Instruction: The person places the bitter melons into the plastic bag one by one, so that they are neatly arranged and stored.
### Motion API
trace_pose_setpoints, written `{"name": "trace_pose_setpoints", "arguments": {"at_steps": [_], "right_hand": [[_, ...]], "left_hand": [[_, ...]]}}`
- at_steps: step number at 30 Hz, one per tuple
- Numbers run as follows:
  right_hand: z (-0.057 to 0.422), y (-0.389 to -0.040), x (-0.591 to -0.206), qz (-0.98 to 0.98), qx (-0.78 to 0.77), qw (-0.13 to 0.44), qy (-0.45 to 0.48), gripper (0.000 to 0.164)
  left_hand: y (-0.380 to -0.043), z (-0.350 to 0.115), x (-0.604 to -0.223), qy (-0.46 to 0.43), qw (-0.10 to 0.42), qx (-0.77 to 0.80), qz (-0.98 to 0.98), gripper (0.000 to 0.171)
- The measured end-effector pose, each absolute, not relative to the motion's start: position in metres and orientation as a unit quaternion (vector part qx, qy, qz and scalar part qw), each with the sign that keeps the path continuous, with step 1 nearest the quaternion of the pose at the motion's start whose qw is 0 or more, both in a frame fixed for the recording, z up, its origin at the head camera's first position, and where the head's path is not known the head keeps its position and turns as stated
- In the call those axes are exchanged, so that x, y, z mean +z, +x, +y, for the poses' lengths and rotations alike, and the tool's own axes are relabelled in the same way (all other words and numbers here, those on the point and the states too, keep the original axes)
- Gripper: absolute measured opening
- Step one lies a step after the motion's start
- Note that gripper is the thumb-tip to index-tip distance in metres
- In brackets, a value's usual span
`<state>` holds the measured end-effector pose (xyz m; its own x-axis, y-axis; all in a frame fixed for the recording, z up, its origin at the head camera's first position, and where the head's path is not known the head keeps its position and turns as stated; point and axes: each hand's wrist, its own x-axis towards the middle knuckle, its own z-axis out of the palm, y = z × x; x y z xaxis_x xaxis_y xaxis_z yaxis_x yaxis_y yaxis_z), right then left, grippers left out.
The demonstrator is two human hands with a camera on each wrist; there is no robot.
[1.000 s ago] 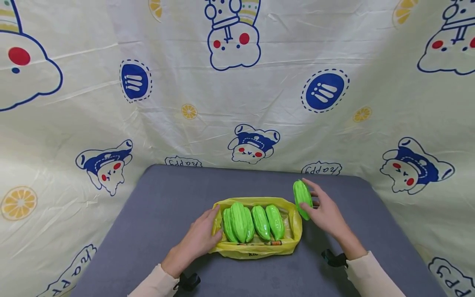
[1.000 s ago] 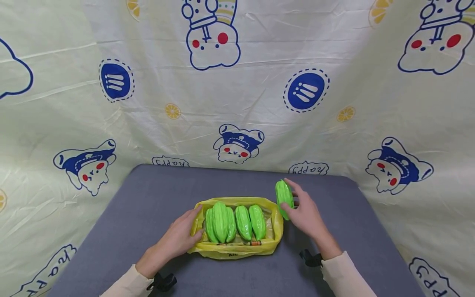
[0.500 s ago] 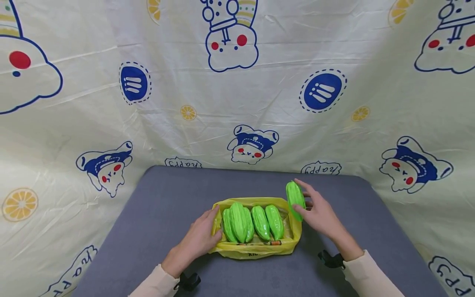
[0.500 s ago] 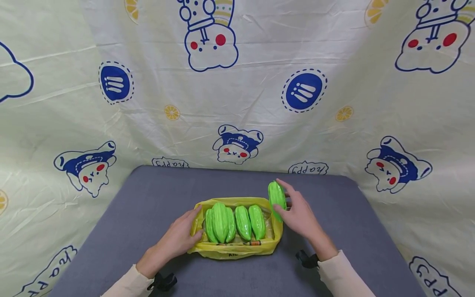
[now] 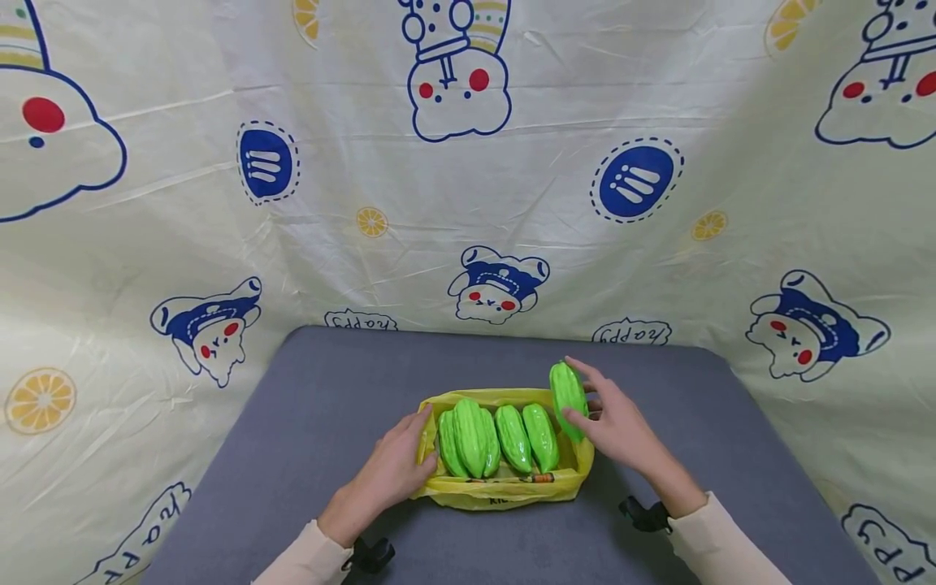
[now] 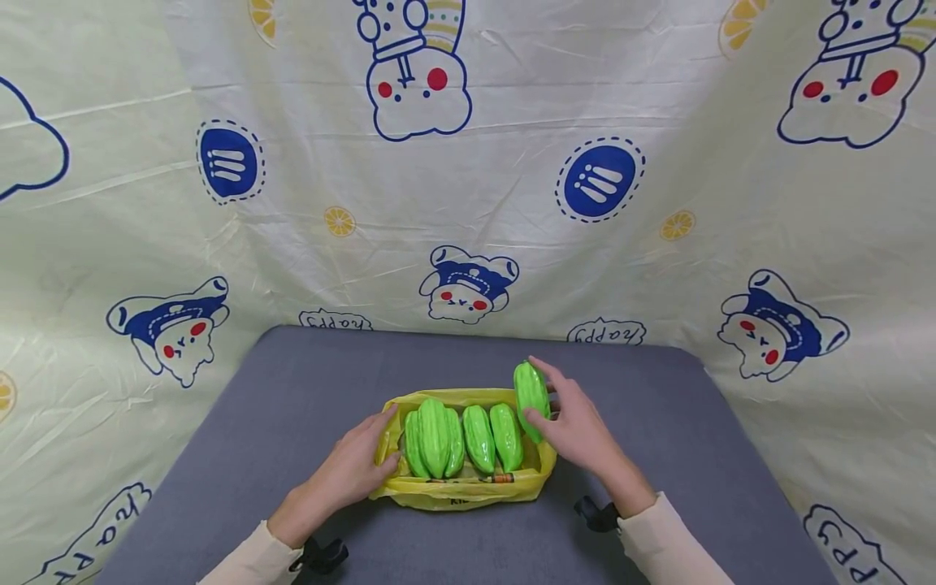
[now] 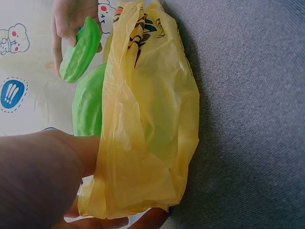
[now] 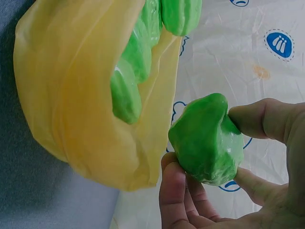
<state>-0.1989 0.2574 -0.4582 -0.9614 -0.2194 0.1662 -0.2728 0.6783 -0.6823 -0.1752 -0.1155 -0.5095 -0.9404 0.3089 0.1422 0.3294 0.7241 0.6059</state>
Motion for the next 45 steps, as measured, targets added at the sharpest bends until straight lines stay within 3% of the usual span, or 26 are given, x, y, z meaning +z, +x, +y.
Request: {"name": "trace_pose_setpoints", "arguments": {"at_steps": [45], "right_hand": [[0.204, -0.195, -0.47, -0.917, 0.356, -0.016, 0.179, 0.081]], "left_hand": [[-0.175, -0.115, -0.51, -0.181, 0.016, -0.326, -0.928, 0.076]]}}
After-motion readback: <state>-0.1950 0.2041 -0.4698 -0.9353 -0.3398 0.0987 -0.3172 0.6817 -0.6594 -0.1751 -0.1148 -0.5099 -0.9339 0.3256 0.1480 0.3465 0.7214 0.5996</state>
